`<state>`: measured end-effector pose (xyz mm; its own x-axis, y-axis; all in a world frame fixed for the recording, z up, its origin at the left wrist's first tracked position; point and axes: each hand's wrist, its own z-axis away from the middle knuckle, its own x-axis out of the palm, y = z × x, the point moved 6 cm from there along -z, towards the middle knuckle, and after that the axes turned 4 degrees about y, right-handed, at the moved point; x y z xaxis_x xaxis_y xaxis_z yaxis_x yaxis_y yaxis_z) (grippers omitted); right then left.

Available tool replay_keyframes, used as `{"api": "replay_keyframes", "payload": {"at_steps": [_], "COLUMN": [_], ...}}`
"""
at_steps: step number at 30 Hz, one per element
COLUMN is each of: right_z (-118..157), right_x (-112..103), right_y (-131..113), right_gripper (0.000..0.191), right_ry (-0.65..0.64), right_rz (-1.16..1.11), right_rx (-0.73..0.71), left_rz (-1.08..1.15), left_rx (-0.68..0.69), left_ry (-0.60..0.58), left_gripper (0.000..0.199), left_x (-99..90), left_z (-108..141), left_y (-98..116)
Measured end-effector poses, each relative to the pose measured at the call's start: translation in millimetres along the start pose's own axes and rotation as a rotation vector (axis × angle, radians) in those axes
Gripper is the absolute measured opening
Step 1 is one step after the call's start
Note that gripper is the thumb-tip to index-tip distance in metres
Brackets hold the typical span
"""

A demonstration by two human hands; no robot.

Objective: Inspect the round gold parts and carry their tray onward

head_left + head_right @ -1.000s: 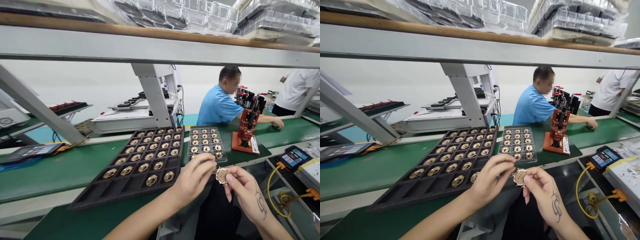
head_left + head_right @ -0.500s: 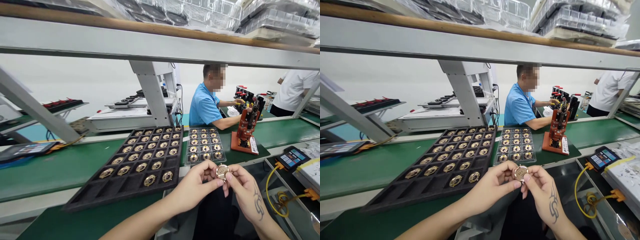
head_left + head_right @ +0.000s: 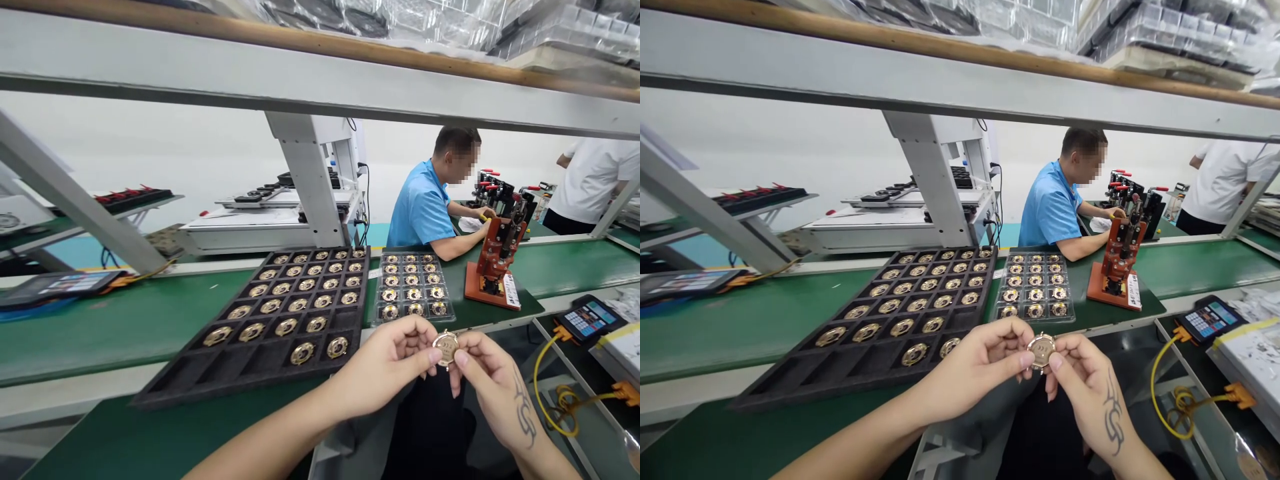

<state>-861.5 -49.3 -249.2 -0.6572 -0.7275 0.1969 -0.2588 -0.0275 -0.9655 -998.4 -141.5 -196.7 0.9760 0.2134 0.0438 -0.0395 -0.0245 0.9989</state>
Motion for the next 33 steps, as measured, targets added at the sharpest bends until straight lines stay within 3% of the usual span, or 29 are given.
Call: {"api": "replay_keyframes", "payload": {"at_steps": [13,24,33], "right_z": [6,8,11], "right_x": [6,17,10], "right_y": [-4,-14,-4], "right_gripper": [0.021,0.021,0.02], "right_ry": [-0.038,-0.107,-0.075], "right_rz": [-0.084,-0.255,-0.228], "right_rx": [0.009,0.067,0.072], "left_rz": [0.091,0.244,0.208], "left_rx": [0.035,-0.036,-0.027], "left_ry": [0.015,-0.027,-0.006], "left_gripper": [0.03,0.039,0.035], "left_x": [1.0,3.7,3.6], "left_z": [6,1,4], "left_y": [6,2,1]}}
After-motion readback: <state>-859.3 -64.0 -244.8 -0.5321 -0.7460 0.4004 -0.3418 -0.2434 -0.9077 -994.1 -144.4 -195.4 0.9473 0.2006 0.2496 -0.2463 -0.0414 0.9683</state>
